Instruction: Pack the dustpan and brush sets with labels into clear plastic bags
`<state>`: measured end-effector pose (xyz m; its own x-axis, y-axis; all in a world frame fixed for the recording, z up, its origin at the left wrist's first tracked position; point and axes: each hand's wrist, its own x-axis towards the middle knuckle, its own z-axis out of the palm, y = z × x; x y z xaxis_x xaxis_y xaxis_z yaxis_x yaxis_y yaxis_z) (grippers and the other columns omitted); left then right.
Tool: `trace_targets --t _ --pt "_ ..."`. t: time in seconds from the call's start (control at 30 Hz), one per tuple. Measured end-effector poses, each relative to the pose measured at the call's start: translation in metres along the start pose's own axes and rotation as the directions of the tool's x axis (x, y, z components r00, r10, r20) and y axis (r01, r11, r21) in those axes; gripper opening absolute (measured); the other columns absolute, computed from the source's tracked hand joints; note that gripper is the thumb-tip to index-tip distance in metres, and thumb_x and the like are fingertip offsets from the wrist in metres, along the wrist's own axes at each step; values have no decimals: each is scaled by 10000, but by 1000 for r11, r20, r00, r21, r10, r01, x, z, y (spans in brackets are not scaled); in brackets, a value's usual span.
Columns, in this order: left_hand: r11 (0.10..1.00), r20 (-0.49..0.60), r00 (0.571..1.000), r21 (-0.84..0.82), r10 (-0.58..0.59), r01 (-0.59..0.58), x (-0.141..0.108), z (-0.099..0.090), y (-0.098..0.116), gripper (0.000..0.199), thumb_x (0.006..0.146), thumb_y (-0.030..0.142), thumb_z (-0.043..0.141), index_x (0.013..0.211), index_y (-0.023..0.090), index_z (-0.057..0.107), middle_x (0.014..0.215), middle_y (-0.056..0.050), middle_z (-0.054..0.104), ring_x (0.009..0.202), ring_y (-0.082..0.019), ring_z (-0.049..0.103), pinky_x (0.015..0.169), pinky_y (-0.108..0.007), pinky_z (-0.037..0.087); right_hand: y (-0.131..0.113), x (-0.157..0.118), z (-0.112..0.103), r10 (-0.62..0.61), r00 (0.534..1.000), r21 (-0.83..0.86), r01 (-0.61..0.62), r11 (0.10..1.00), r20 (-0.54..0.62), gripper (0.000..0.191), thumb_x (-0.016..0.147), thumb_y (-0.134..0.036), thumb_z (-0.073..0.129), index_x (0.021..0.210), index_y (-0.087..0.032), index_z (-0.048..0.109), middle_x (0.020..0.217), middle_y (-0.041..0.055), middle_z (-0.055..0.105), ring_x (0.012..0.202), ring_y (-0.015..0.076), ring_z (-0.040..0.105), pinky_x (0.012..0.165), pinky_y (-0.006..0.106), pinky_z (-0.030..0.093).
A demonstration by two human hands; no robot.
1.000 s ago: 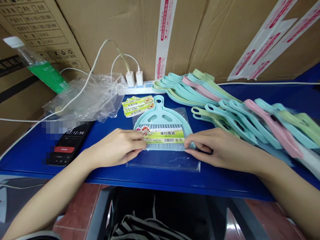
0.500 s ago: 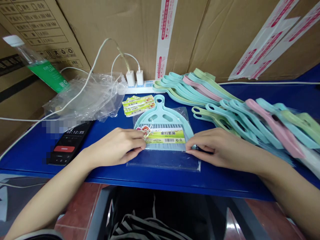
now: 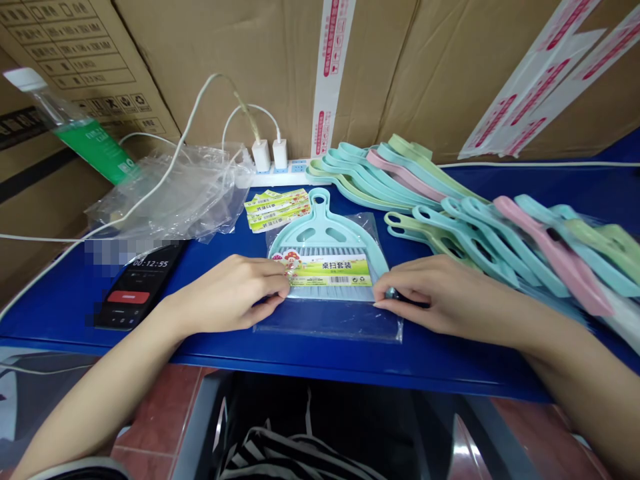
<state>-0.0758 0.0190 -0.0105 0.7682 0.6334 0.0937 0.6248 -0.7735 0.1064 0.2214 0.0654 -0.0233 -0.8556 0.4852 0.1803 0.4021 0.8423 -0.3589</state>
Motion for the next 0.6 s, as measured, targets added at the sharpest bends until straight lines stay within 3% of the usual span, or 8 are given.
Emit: trace_targets --t 0.17,0.37,0.5,0.6 --pt "1000 39 999 24 10 -11 1 -1 1 170 941 150 480 849 189 617 922 -24 706 823 -172 680 685 -283 481 -1 0 2 30 999 15 -30 999 -20 254 927 -270 499 733 -210 650 629 2 634 531 122 544 533 249 383" --pt "999 79 997 43 11 -14 1 -3 4 166 928 136 463 818 188 575 849 -17 678 750 -163 650 643 -284 463 -7 10 0 171 984 -167 -161 973 47 416 929 -339 516 532 -214 492 447 -39 450 408 106 366 462 271 248" --pt "1000 106 994 23 17 -20 4 -4 7 165 906 108 458 805 191 559 838 -16 665 720 -155 623 625 -277 449 -19 28 -7 305 948 -370 -254 894 85 445 930 -367 511 515 -215 464 463 -16 466 433 126 356 485 295 170" --pt "999 125 992 28 14 -18 5 -4 7 166 896 101 453 799 192 552 820 -13 652 702 -153 605 613 -277 439 -23 41 -7 248 966 -356 -208 911 71 445 912 -376 558 535 -214 386 471 -38 429 440 112 329 496 286 168"
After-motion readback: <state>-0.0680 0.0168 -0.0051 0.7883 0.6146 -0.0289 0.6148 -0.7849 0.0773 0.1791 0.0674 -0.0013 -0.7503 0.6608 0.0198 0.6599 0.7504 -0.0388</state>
